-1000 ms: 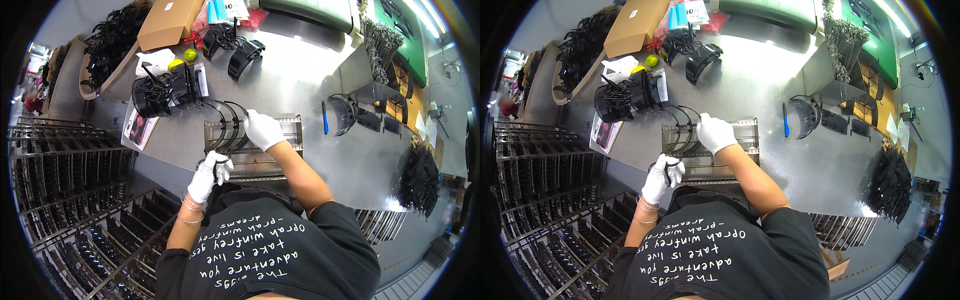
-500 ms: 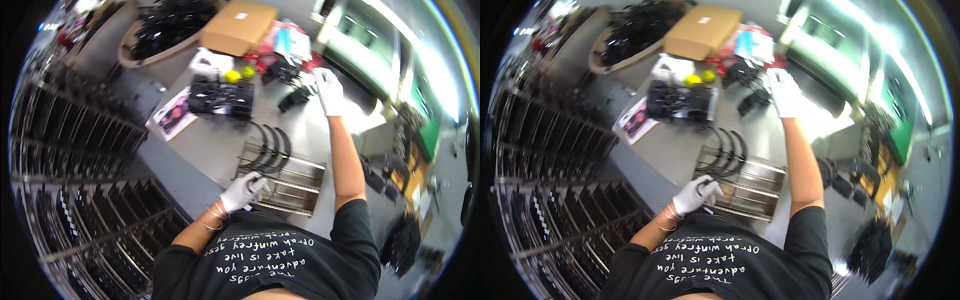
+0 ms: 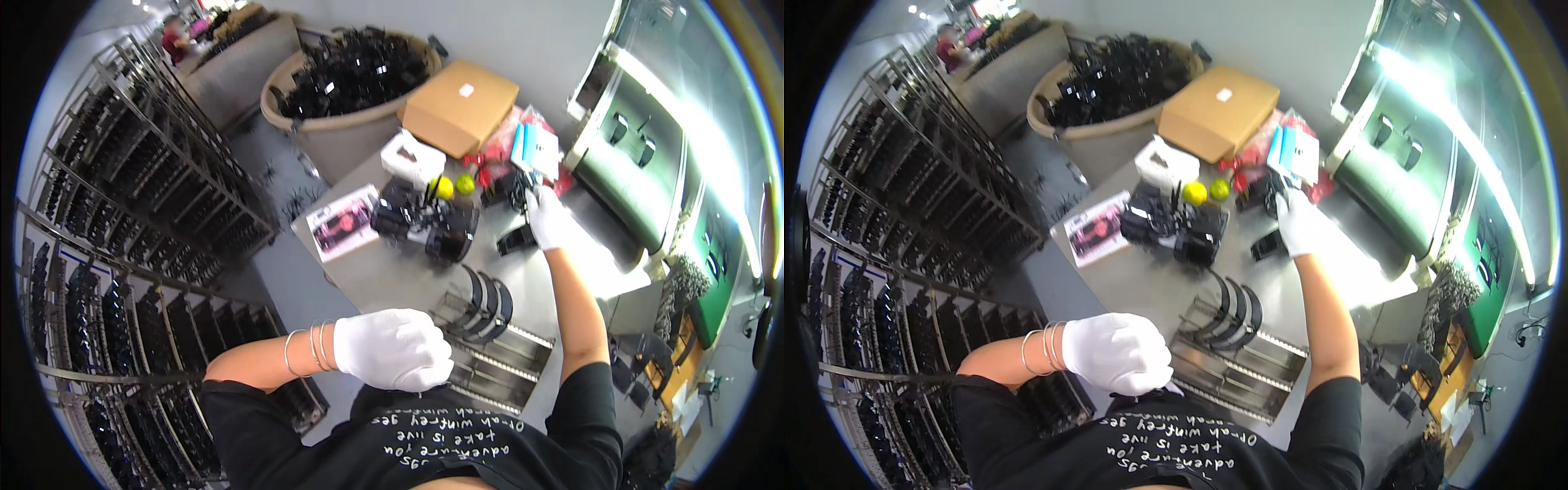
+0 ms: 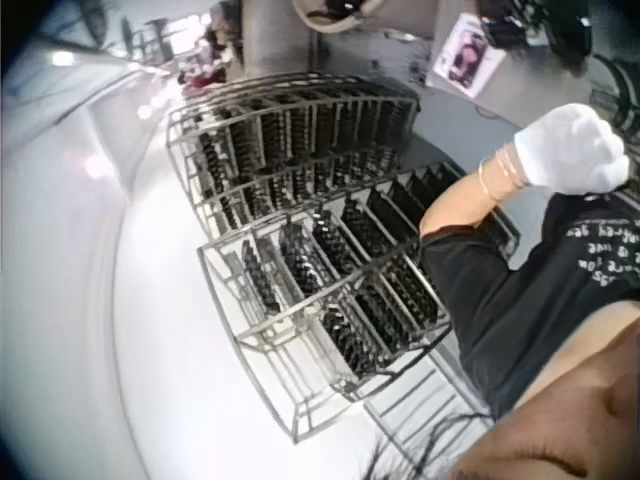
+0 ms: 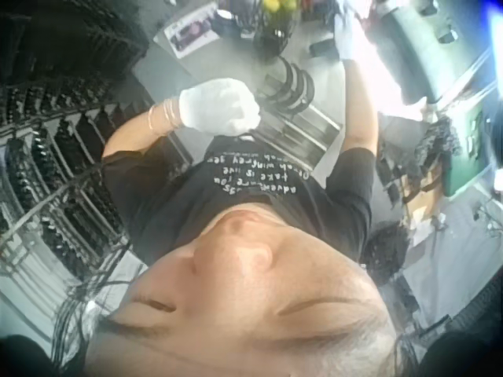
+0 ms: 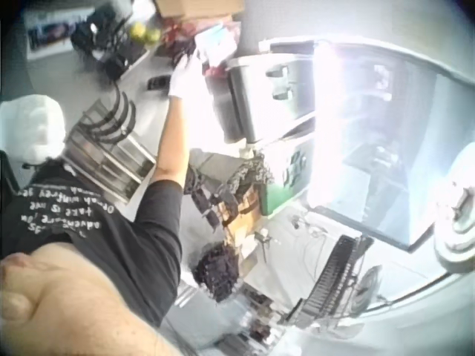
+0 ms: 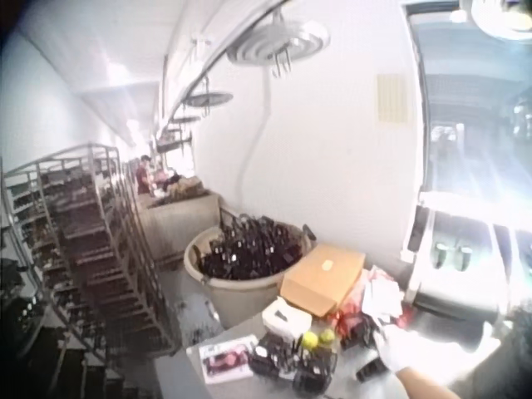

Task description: The person assembles sunglasses by attaching black plastic arms to frames using a metal jig. They repeatedly pick up frames and arms, align them in the jig, and secure them before placing the completed units on the table.

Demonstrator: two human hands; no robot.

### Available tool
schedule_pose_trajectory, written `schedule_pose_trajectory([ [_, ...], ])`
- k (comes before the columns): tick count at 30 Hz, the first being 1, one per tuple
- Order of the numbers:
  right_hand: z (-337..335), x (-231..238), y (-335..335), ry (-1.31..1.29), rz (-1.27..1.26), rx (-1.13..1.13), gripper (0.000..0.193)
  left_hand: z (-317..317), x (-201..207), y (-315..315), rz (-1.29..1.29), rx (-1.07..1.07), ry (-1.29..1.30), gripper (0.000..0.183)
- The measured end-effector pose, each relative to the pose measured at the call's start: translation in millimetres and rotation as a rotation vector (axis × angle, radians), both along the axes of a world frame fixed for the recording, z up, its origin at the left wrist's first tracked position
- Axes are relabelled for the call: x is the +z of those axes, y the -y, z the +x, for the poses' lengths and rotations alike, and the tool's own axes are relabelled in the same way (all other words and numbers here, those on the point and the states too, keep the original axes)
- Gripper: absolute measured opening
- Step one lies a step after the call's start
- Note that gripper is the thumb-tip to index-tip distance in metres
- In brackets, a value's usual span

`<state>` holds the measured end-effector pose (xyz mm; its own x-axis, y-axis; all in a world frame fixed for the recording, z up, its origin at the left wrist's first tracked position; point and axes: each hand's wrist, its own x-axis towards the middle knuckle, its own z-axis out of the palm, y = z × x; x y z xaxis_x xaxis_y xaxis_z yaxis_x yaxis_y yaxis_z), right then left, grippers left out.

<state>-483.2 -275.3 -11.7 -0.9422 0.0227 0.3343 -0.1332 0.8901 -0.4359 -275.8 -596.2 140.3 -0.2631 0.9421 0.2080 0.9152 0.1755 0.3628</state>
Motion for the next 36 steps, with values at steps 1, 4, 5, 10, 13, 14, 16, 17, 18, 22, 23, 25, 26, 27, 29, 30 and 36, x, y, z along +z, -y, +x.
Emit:
schedule_pose_trajectory([
  [1,-1.4,-4.1,-8.5,-0.019,-0.045,-0.041,0.027,-15.7,13.9,4.5,-0.028,0.009,-0.054,0.009],
  [4,-2.0,-2.7,-24.7,-0.099,-0.176,-0.158,0.023,-95.7,70.4,23.3,-0.317,0.388,-0.359,0.008],
  [5,-0.8,1.6,-27.9,-0.197,-0.179,-0.141,0.019,-139.5,69.3,39.0,-0.092,0.693,-0.611,0.014],
  [10,28.9,43.8,-34.9,-0.567,-0.398,-0.067,0.012,-193.8,5.4,115.6,0.420,1.162,-0.235,0.030],
  [13,99.1,80.1,-54.4,-0.509,-0.961,-0.017,0.015,-142.7,-1.0,58.0,0.134,0.823,0.179,0.035],
  [14,117.1,91.1,-54.6,-0.437,-1.206,0.079,0.016,-137.4,-17.2,48.3,0.121,0.649,0.168,0.033],
  [16,150.9,111.5,-49.4,-0.327,-1.634,0.181,0.018,-114.5,-5.5,-3.3,0.129,0.474,0.370,0.032],
  [17,148.5,103.8,-52.1,-0.348,-1.629,0.114,0.022,-115.5,-9.4,-29.4,0.175,0.383,0.395,0.036],
  [18,159.9,112.4,-42.7,-0.152,-1.981,0.116,0.021,-116.0,-14.2,-53.0,0.219,0.284,0.425,0.040],
  [22,170.8,85.7,-17.7,0.246,-2.432,1.217,0.028,-94.2,18.5,-142.6,0.475,-0.040,0.508,0.059],
  [23,178.8,93.2,-13.0,0.170,-2.406,1.236,0.033,-75.4,46.1,-163.4,0.451,-0.097,0.809,0.055],
  [25,214.1,124.8,-6.7,-0.092,-2.300,0.994,0.039,-48.8,69.5,-191.0,0.422,-0.182,0.896,0.049],
  [26,227.4,140.3,-8.5,-0.158,-2.326,0.900,0.041,-43.7,72.8,-201.9,0.429,-0.173,0.645,0.047],
  [27,240.0,157.2,-5.6,-0.207,-2.352,0.814,0.042,-32.8,78.6,-206.2,0.431,-0.157,0.666,0.038],
  [29,255.3,150.6,-18.3,-0.319,-2.105,0.523,0.041,-23.2,92.5,-213.9,0.461,-0.229,0.412,0.030],
  [30,258.6,148.5,-31.0,-0.316,-2.205,0.515,0.041,-16.7,101.5,-218.9,0.472,-0.265,0.349,0.028],
  [36,290.8,197.2,-19.2,-0.283,-2.141,0.603,0.038,-3.9,113.8,-230.1,0.917,-0.110,0.540,0.015],
])
